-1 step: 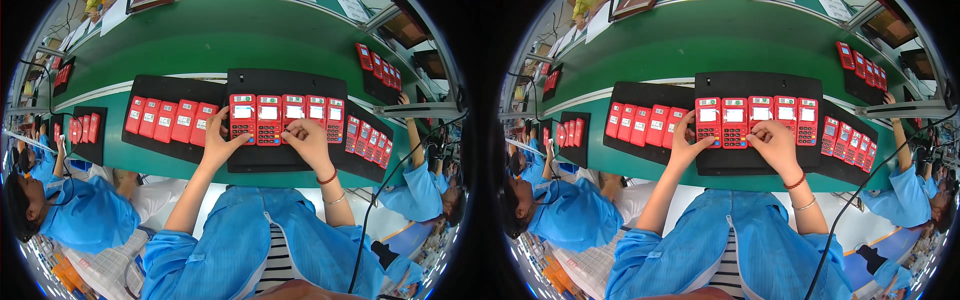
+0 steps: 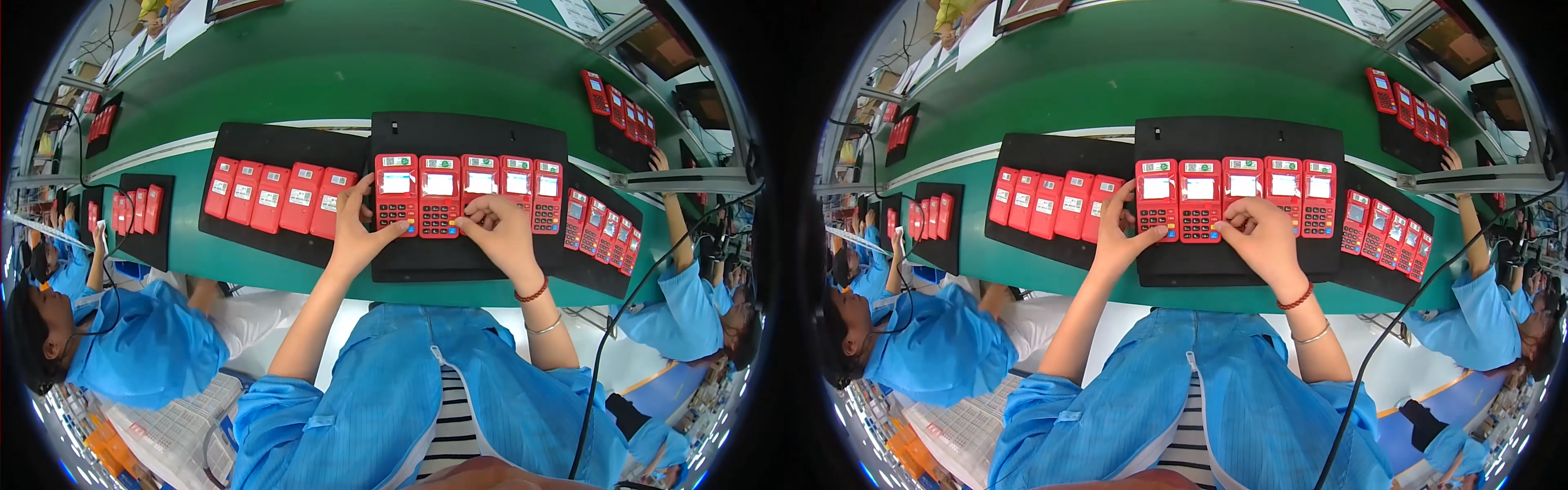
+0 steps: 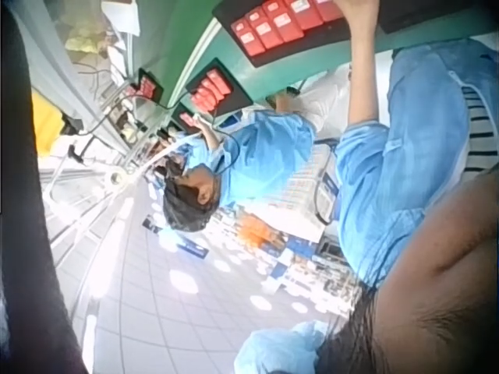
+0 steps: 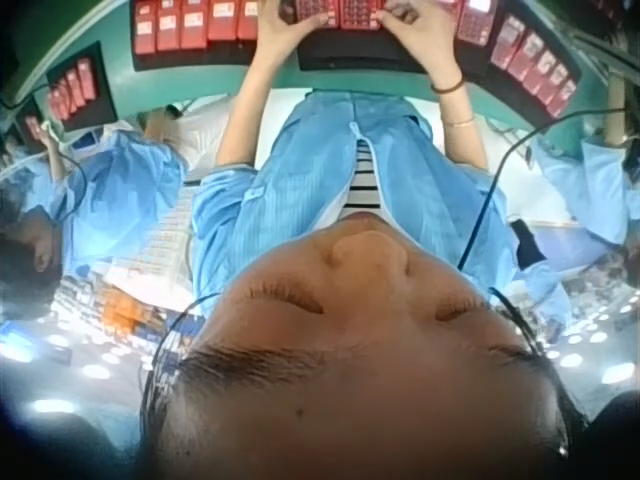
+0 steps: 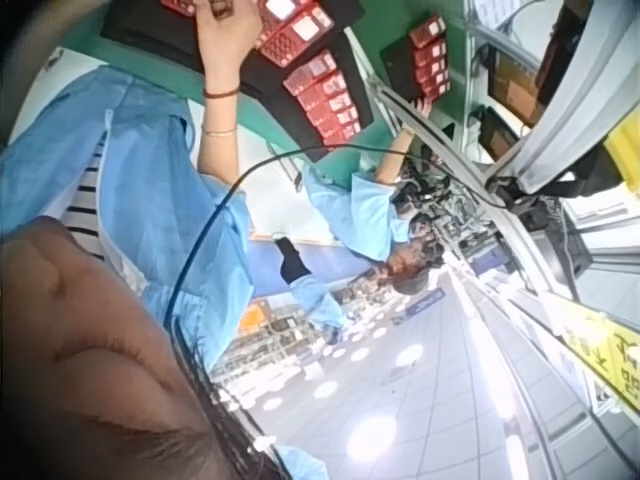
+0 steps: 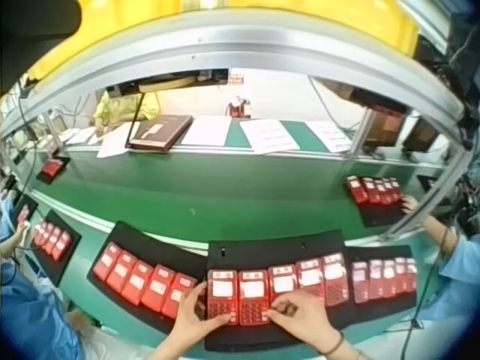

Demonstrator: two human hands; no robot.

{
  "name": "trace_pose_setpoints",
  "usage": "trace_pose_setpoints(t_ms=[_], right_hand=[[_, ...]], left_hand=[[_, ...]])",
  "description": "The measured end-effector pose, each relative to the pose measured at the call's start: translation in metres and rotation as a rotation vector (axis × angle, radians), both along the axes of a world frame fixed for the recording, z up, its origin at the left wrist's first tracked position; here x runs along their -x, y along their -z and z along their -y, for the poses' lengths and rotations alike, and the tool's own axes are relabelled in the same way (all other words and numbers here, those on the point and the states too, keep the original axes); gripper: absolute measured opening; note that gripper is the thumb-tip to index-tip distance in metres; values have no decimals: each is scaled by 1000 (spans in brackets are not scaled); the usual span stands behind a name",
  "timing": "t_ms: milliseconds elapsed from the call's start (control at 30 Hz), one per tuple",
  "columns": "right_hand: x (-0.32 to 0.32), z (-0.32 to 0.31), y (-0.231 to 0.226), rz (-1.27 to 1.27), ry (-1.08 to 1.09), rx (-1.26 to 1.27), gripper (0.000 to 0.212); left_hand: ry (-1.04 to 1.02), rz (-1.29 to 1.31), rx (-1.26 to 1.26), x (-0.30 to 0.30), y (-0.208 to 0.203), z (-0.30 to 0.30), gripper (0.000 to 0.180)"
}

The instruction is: The person inspects and tests handheld electronic devices by hand on a production line.

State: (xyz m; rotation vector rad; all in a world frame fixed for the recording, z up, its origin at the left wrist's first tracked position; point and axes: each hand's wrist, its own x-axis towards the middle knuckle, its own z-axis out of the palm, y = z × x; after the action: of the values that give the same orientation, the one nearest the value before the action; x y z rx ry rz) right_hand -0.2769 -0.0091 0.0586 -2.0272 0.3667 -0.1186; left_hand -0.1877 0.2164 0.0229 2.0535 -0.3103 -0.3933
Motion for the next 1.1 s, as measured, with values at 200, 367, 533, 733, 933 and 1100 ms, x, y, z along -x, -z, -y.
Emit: trace_pose_setpoints(t_ms=[200,367,533,733,933,1100], right_hand=[[-5,-11,-1,-46,-120,69,20],[-6,-7,5,-79,-174,141,23],[-11,-13,2,-179,-82,124,26],[-16,-8,2,-236,-55,82,25],[-19,-15,4,-188,40,147,25],[-14,-9,5,-157,-6,127,24]], left_hand=[[35,5,56,-2,9,-8,95],[50,-21,66,-3,9,-6,97],[55,28,59,-2,7,-5,97],[40,62,77,-3,9,-4,87],[-97,93,56,0,13,5,70],[-54,19,80,-1,12,0,77]])
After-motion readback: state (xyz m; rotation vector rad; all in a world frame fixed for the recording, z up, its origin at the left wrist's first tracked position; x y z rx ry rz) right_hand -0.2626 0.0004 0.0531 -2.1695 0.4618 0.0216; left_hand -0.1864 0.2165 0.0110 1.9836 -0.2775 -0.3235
